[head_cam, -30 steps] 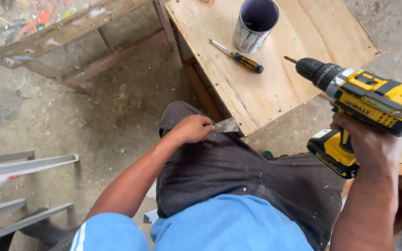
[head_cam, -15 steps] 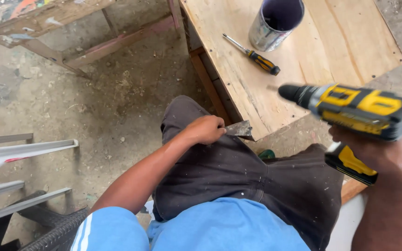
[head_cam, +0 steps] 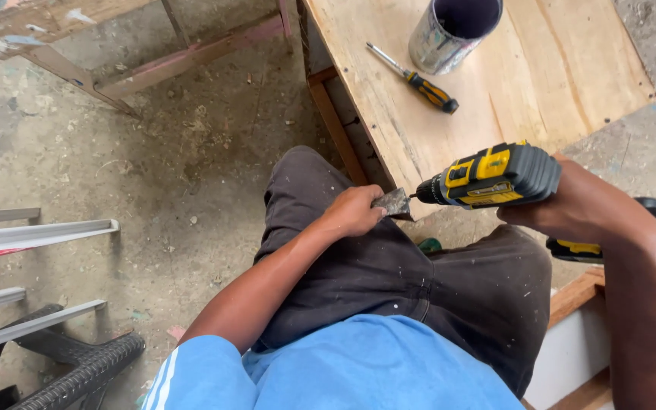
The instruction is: Assembling or repairing a wooden box using a power drill, manual screwdriver, and a putty knife for surface preparation.
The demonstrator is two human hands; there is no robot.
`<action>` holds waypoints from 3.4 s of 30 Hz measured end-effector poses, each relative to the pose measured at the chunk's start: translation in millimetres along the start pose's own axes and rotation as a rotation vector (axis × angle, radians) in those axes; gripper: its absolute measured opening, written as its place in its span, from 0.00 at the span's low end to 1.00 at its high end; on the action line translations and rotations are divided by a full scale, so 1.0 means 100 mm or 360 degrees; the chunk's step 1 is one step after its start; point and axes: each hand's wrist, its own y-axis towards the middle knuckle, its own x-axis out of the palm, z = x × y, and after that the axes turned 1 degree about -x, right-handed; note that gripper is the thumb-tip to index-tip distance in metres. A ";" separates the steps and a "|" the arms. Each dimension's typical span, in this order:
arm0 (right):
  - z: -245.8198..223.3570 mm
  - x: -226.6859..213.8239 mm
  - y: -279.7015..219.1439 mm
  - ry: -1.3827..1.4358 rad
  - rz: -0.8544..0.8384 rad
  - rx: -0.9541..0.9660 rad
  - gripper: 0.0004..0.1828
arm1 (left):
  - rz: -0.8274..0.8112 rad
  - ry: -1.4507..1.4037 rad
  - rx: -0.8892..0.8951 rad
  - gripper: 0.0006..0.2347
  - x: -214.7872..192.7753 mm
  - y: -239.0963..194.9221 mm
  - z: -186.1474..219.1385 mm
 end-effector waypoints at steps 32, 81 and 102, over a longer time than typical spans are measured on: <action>-0.06 0.07 0.17 -0.0584 -0.0152 0.0242 0.22 | -0.0103 0.0007 -0.0131 0.17 -0.16 -0.12 0.26; 0.60 0.00 -0.06 0.0370 0.0097 0.0163 0.30 | -0.0022 -0.0485 -0.0293 0.12 -0.50 -0.48 0.72; 1.42 0.01 1.10 -0.0057 0.1488 0.0202 0.39 | 0.0239 -0.0134 0.0187 0.13 -0.35 0.35 0.76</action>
